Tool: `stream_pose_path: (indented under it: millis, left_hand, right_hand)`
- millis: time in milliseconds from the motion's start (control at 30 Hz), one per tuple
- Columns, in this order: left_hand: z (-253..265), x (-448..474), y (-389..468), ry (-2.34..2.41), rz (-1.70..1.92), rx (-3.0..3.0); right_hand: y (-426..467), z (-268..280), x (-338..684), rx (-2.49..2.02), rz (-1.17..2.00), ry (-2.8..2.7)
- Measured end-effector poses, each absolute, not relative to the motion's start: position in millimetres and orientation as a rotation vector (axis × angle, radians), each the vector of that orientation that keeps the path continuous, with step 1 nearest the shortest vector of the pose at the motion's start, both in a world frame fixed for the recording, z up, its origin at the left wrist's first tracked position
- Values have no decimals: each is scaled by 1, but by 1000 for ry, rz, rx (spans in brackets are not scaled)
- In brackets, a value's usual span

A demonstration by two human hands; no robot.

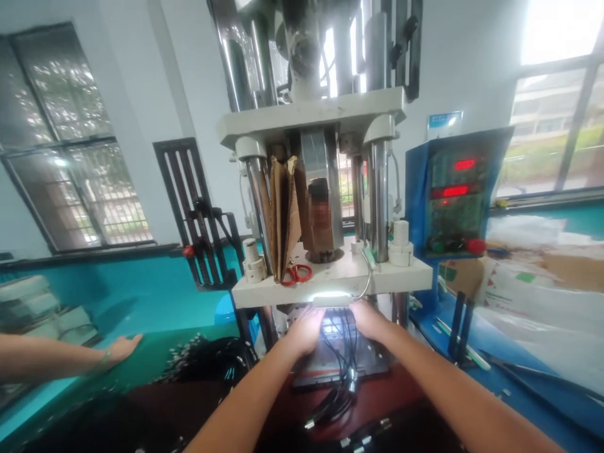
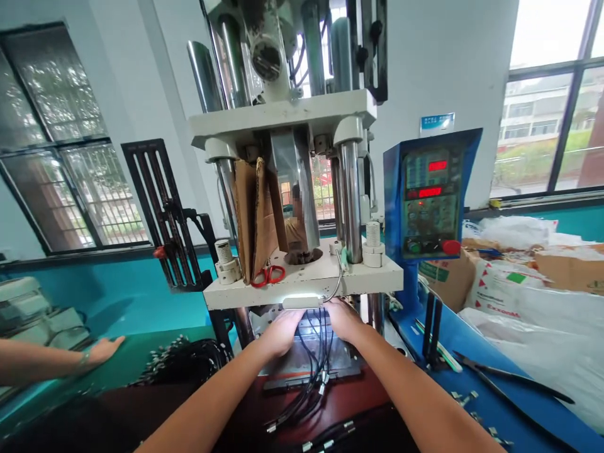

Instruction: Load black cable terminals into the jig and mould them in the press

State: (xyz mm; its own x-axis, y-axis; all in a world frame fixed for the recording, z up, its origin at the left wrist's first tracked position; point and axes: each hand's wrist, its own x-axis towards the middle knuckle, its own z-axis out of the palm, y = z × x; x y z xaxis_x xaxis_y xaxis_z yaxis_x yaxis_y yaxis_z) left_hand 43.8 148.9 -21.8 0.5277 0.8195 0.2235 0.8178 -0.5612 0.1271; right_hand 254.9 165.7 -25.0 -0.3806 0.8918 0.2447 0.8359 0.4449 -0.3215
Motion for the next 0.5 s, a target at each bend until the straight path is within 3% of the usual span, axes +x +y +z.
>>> stream_pose_path:
  millis: [500]
  left_hand:
    - [-42, 62, 166, 1627, 491, 2617]
  right_hand:
    - [178, -32, 248, -1482, 214, -2443]
